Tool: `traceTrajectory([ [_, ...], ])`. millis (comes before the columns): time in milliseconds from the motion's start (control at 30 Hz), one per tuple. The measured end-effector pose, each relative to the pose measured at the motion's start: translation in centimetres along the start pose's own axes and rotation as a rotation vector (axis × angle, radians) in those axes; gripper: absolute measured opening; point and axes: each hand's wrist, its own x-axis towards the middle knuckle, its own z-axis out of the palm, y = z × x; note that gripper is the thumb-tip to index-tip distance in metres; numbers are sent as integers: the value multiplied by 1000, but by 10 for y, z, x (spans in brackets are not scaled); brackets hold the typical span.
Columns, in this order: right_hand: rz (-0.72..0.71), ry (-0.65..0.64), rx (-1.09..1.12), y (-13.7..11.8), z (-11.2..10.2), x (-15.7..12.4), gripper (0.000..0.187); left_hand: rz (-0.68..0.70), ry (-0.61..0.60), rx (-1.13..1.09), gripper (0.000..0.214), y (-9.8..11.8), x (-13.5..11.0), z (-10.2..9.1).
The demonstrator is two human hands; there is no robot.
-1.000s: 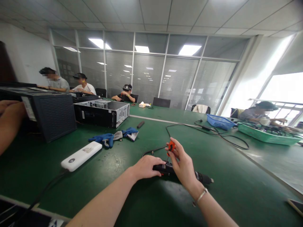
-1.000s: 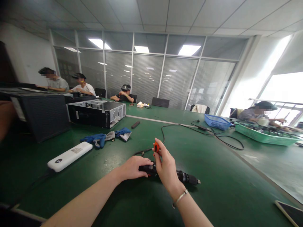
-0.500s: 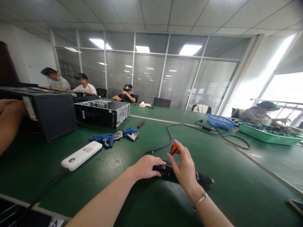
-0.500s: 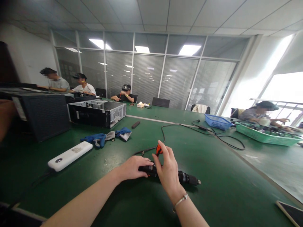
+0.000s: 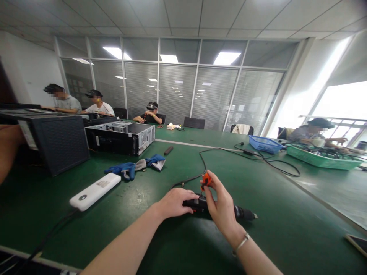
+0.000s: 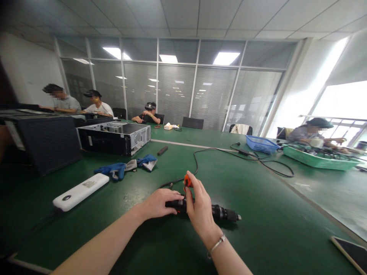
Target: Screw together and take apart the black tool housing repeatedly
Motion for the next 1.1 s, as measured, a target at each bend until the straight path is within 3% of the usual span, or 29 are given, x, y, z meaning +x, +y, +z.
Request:
traceTrajectory([
  [200, -39, 67, -135, 3, 0, 1, 44, 1, 0, 2, 54, 2, 0, -1],
  [400, -38, -31, -73, -5, -3, 2, 45, 3, -5, -19, 54, 3, 1, -2],
  [600, -54, 19, -166, -5, -4, 2, 38, -3, -1, -9, 54, 2, 0, -1],
  [800, -28, -54, -65, -4, -1, 1, 48, -5, -2, -32, 53, 3, 1, -2],
  [967, -17, -24, -147, -4, -4, 3, 42, -21, 17, -126, 52, 3, 1, -4],
  [1100, 44, -64, -56, -3, -5, 3, 47, -60, 24, -165, 52, 2, 0, -3],
])
